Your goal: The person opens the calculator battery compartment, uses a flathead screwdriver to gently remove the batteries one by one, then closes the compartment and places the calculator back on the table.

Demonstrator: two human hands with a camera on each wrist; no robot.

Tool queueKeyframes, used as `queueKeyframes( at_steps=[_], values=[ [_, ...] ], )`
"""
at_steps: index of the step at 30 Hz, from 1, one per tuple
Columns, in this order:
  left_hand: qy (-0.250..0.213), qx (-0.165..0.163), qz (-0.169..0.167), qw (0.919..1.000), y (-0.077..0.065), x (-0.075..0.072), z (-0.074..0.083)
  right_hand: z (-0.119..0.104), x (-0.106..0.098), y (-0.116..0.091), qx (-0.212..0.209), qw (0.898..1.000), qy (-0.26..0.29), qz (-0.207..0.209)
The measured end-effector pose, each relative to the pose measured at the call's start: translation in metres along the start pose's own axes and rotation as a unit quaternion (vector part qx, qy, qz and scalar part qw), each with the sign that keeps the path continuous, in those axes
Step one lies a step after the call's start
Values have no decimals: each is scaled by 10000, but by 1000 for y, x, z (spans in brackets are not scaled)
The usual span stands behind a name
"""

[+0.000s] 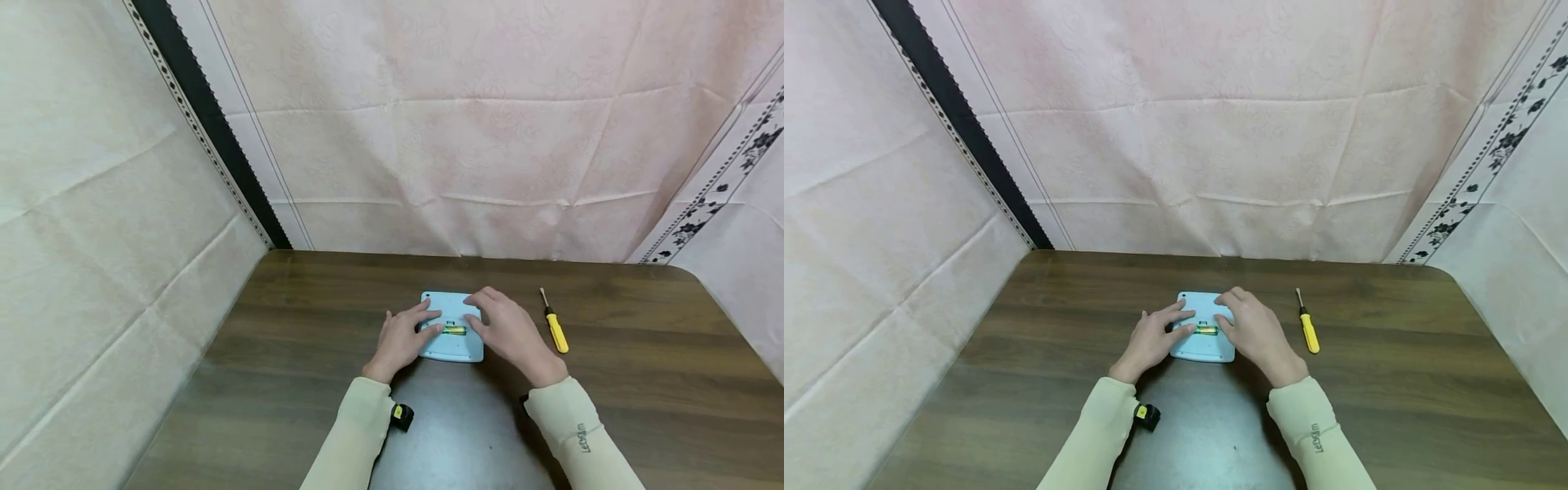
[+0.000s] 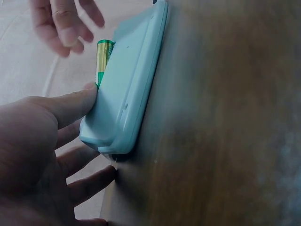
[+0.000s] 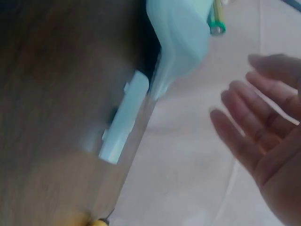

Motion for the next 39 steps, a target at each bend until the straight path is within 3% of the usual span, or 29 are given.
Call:
queueKeyframes(
  at_steps=[5,10,39],
  values=[
    [23,66,9,10000,0,0,1,-21,14,-4,-780,9963,-333,-101],
    [-8,130,23,9999,-1,0,2,-29,24,-7,-1146,9922,-396,-285],
    [-63,60,31,10000,-1,0,0,-35,36,-9,-1570,9860,-545,-151]
  ],
)
Point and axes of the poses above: each hand's wrist, its own y-axis towards the middle knuckle, its own x-axis out of the palm, z = x × y, the point moved 10 cm from there along y, towards the middle knuckle, and after that the axes turned 14 degrees about x, right-handed, at the moved point
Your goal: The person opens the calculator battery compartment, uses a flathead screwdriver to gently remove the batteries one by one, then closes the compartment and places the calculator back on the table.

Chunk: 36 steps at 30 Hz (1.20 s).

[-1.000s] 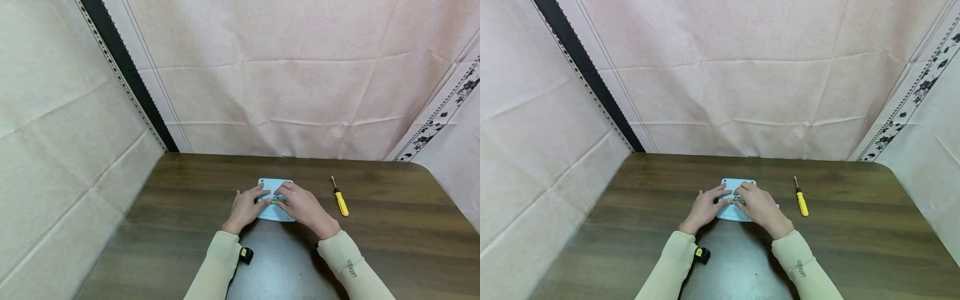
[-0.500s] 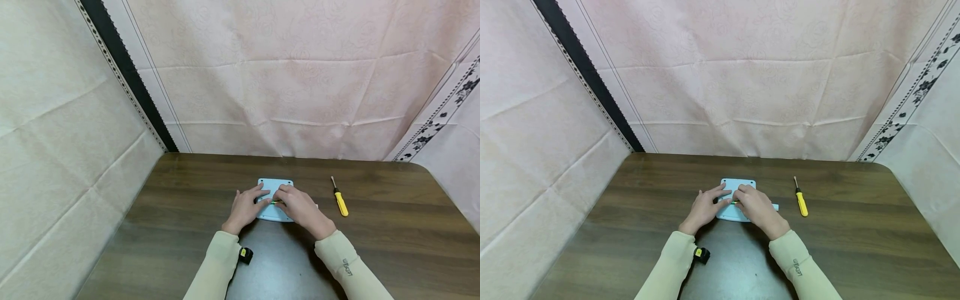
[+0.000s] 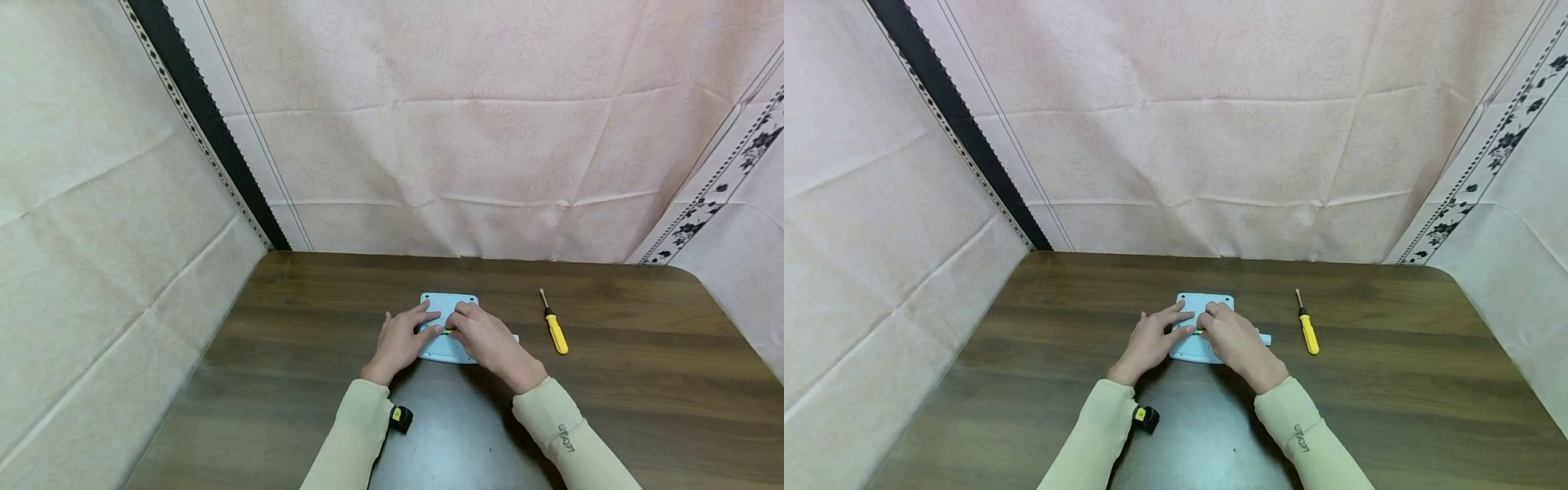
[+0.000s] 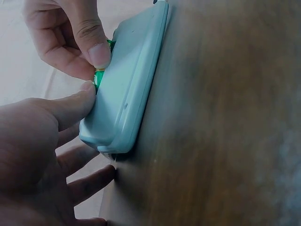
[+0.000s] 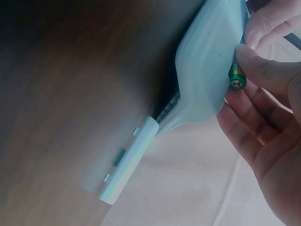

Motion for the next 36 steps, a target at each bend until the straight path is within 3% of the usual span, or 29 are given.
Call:
queueKeyframes(
  at_steps=[13,23,27,36],
  values=[
    [-76,-8,106,9999,-2,-3,-1,11,-16,3,170,9997,193,-47],
    [-134,-131,79,9998,-4,-1,-4,55,-37,11,931,9946,447,89],
    [-140,-116,101,9998,-4,-1,-4,72,-42,13,1046,9931,508,175],
    [-111,-99,81,9999,-2,0,-2,103,-37,8,1444,9880,538,124]
  ],
)
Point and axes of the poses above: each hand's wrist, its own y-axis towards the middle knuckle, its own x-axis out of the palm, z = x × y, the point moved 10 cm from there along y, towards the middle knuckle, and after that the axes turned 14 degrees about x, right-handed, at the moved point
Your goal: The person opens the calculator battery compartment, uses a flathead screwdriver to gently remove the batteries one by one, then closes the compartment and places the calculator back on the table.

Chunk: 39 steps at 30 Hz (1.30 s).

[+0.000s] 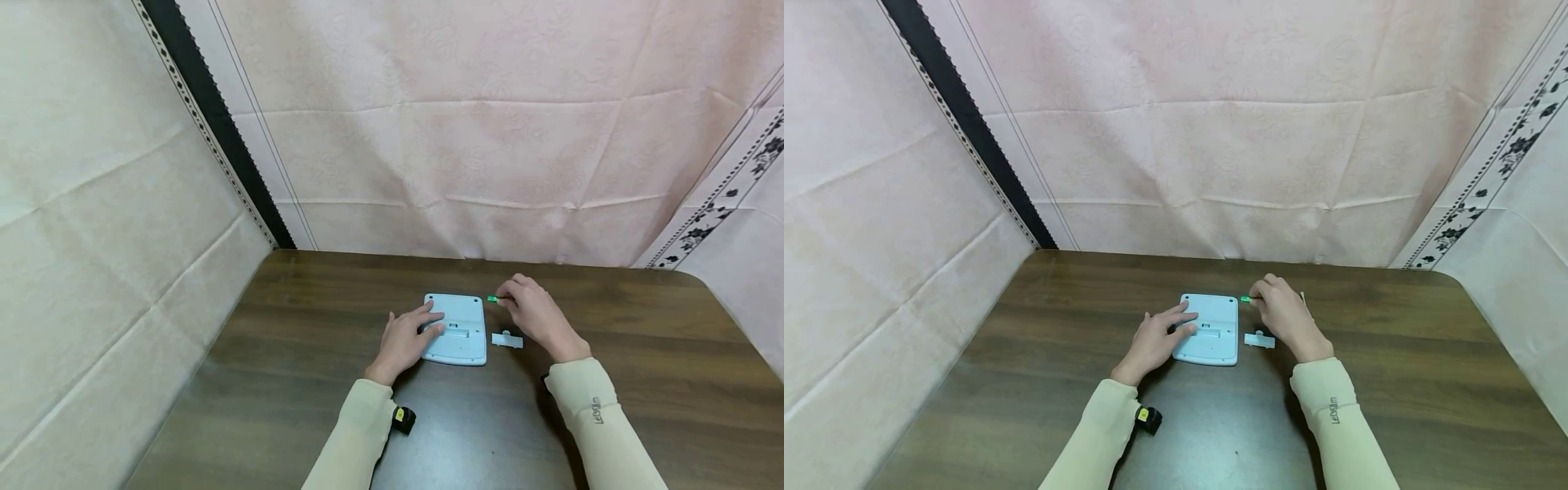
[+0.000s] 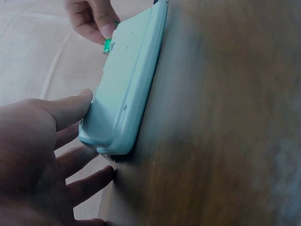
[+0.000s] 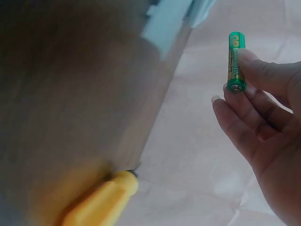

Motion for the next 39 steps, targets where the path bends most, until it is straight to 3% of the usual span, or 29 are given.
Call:
queueKeyframes(
  at_steps=[7,16,29,39],
  values=[
    [5,16,-19,10000,0,0,0,16,12,2,320,9989,-6,-334],
    [-42,40,-17,10000,1,0,2,23,12,6,144,9994,6,-325],
    [-52,29,-38,10000,2,0,3,27,24,16,319,9943,-315,-967],
    [-67,-26,-25,10000,1,-1,1,29,30,19,296,9924,-432,-1116]
  ],
)
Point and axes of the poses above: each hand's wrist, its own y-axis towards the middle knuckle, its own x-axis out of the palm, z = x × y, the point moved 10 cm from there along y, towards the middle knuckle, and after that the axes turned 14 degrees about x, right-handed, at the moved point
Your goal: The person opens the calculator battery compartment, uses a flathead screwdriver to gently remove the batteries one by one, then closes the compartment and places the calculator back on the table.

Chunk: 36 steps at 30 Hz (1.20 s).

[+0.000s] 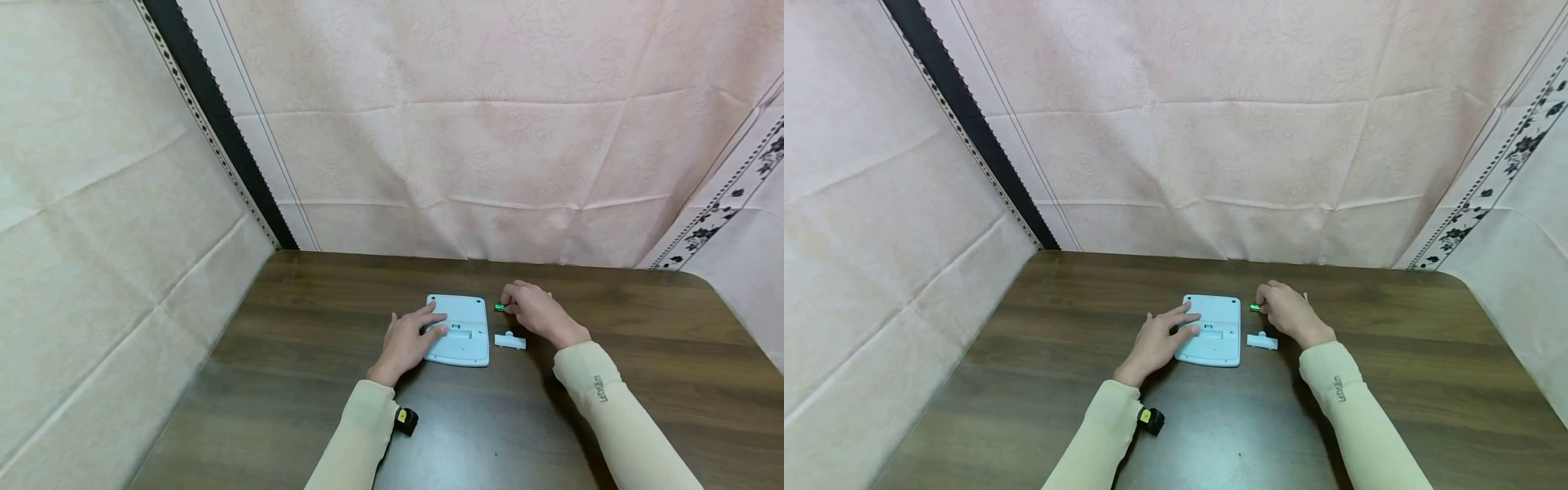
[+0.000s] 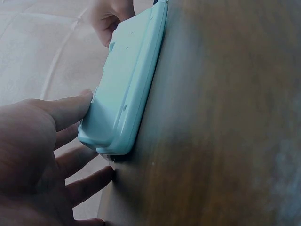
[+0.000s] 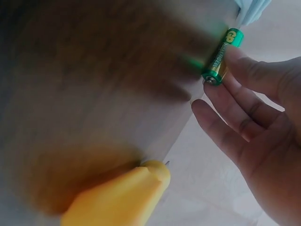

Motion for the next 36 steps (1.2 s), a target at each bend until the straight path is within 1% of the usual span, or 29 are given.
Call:
queueKeyframes(
  at_steps=[5,14,21,31,36],
  values=[
    [-28,12,-9,10000,0,-1,1,-1,-1,-3,-30,10000,39,10],
    [-48,46,-2,10000,-1,0,2,0,-2,-7,59,9999,103,21],
    [-15,36,-11,10000,-1,0,1,-1,0,-11,-15,9998,179,0],
    [-49,46,21,10000,-1,0,0,3,1,-14,91,9996,283,22],
    [-13,49,8,10000,-1,0,1,4,-1,-17,201,9987,469,-19]
  ],
)
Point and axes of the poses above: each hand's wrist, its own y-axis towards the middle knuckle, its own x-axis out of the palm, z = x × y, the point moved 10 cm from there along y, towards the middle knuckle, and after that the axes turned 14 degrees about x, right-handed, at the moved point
